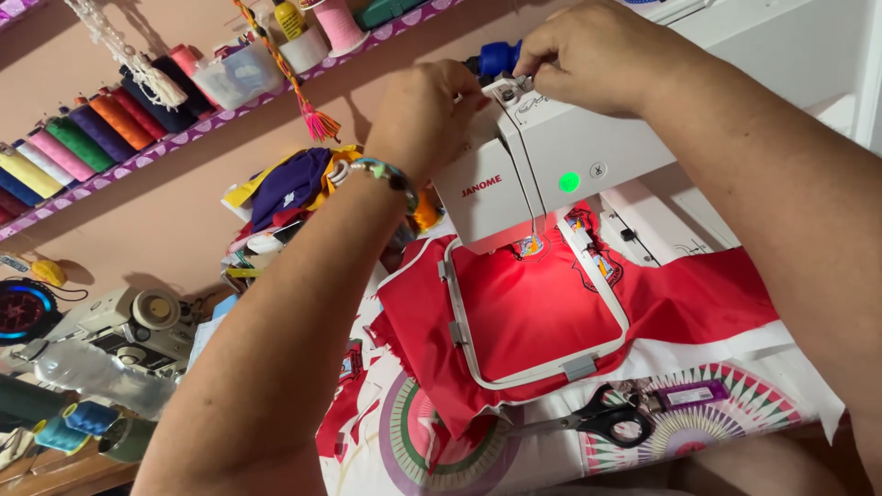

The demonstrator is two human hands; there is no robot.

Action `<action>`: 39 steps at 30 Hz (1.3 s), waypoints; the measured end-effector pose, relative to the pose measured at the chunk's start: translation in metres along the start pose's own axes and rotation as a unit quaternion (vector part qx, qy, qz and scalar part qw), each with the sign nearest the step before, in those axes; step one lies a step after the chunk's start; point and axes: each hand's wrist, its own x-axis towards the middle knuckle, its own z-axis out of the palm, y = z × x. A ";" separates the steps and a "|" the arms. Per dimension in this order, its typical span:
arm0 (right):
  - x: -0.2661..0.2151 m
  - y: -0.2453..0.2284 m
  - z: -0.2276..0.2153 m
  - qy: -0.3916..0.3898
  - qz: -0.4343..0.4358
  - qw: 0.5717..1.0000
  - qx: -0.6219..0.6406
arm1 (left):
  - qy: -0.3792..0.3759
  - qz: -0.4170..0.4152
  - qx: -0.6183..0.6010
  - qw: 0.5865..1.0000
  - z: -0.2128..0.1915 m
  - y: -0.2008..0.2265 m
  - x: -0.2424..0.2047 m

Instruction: Trimming fabric with scissors and operating a sewing machine to create embroidered patches

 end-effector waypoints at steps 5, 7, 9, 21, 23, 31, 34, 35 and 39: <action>-0.003 -0.012 -0.007 -0.026 0.044 0.999 0.008 | -0.025 -0.059 0.061 0.996 -0.033 0.010 -0.014; -0.004 -0.013 -0.008 -0.024 0.044 0.999 0.009 | -0.025 -0.062 -0.022 0.998 -0.038 0.034 -0.024; -0.006 -0.016 -0.010 -0.023 0.044 0.999 0.008 | -0.022 -0.066 -0.108 0.992 -0.031 0.056 -0.036; -0.138 -0.036 0.031 0.075 -0.329 0.924 -0.179 | -0.071 0.018 -0.145 0.987 0.033 0.091 -0.167; -0.159 -0.034 0.042 -0.062 -0.289 0.916 -0.272 | -0.079 0.014 -0.190 0.978 0.050 0.085 -0.185; -0.161 -0.021 0.071 -0.233 -0.222 0.870 -0.373 | -0.091 0.018 -0.074 0.993 0.103 0.066 -0.207; -0.163 -0.023 0.066 -0.152 -0.286 0.896 -0.304 | -0.071 0.012 -0.065 0.995 0.109 0.060 -0.211; -0.166 -0.026 0.060 -0.040 -0.336 0.915 -0.222 | -0.054 0.005 -0.084 0.995 0.113 0.060 -0.214; -0.169 -0.021 0.070 -0.092 -0.337 0.887 -0.304 | -0.060 0.000 -0.117 0.991 0.110 0.057 -0.216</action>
